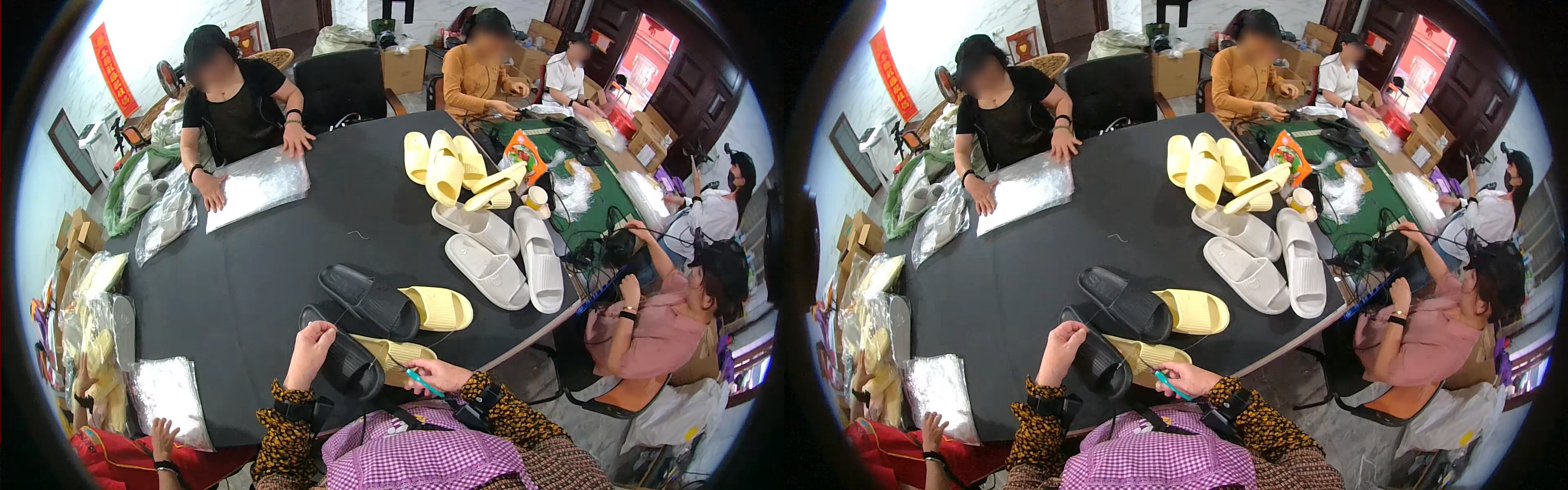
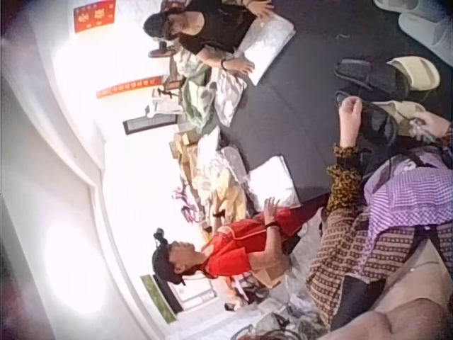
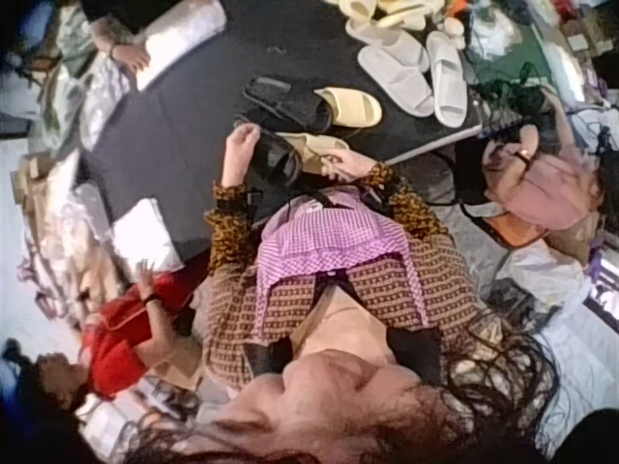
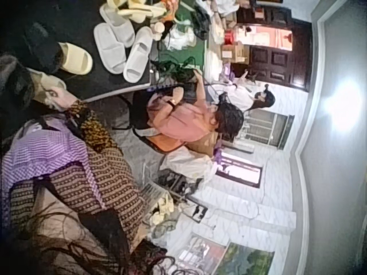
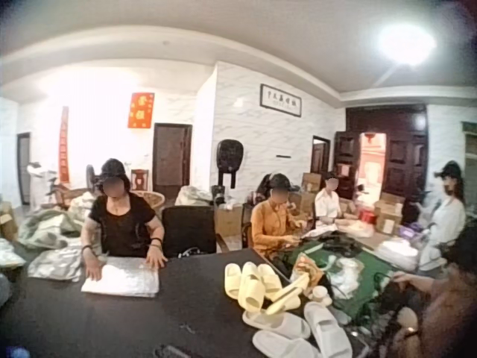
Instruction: The recorder trims excess material from rubber slippers using scissors in a manufacturing workshop.
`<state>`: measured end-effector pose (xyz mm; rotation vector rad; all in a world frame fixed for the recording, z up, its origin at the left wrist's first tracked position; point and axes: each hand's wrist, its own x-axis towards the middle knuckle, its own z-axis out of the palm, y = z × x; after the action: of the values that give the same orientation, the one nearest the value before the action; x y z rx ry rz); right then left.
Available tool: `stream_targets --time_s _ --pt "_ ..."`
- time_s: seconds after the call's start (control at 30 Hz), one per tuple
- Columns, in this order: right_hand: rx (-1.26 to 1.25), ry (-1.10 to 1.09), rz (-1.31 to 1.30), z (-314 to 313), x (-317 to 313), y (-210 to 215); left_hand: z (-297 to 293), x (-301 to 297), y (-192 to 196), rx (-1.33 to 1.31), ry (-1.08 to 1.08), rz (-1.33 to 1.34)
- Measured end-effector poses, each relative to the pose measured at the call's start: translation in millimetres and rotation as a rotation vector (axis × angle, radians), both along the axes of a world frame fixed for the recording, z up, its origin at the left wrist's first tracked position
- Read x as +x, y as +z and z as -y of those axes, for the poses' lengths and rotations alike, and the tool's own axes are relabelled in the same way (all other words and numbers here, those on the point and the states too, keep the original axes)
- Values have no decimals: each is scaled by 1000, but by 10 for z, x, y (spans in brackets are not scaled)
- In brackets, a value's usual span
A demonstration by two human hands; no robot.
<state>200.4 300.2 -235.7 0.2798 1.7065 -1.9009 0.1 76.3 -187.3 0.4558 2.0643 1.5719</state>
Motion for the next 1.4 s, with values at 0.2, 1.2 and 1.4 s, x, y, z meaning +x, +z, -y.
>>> stream_targets --time_s 0.2,1.2,1.4 --pt "-83 -67 18 -16 -16 -119 47 6 -71 -70 -54 -82" --pt "63 -181 -6 16 -22 78 60 65 -62 -126 -15 -59" --pt "83 -180 64 32 9 174 204 -77 62 127 220 -1"
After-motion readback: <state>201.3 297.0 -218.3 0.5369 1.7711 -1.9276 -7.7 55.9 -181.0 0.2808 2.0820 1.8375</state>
